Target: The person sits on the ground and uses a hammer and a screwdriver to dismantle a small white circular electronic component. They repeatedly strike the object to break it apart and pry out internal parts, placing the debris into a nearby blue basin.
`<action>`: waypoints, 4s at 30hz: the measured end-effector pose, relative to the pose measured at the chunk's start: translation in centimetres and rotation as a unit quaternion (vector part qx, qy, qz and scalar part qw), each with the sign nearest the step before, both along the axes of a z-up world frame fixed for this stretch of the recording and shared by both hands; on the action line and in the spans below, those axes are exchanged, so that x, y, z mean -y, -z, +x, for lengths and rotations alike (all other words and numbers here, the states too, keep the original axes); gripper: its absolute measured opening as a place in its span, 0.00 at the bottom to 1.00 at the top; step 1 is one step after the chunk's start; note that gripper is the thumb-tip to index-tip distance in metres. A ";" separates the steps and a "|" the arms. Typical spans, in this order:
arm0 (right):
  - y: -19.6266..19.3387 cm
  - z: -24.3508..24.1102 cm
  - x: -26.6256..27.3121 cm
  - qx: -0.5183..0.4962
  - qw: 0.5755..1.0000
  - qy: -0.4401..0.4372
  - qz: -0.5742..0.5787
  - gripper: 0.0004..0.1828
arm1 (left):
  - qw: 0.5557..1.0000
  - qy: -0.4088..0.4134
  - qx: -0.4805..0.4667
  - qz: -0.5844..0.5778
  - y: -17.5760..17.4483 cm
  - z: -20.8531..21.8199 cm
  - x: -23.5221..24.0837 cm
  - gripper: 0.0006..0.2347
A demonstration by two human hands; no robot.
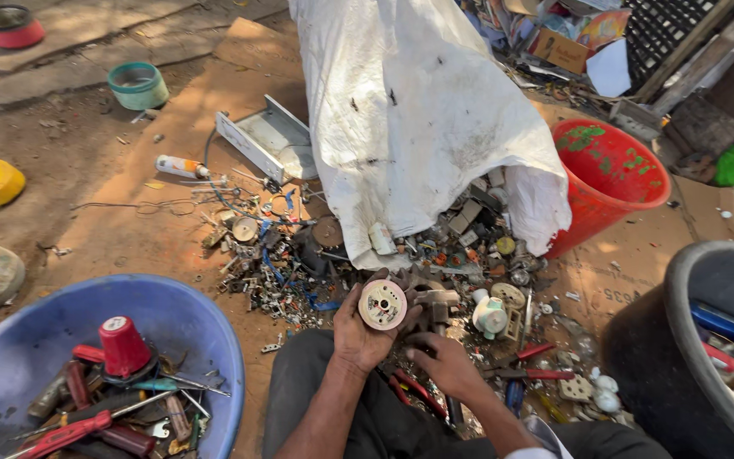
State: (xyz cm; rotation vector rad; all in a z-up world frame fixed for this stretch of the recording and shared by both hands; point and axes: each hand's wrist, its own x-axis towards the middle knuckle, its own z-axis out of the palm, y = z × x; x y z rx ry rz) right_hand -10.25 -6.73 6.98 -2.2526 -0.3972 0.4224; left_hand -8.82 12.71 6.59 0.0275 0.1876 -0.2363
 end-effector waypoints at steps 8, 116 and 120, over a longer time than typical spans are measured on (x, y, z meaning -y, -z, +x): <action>5.4 -4.8 8.2 -0.082 0.971 0.221 -0.047 0.16 | 0.999 -0.028 -0.011 -0.040 2.4 0.8 0.8 0.25; 2.5 -3.1 3.2 -0.442 0.758 0.195 0.437 0.20 | 0.985 0.162 -0.047 0.046 5.4 2.4 4.7 0.26; 2.3 -3.1 3.1 -0.444 0.754 0.196 0.442 0.20 | 0.984 0.162 -0.051 0.047 5.2 2.5 4.8 0.26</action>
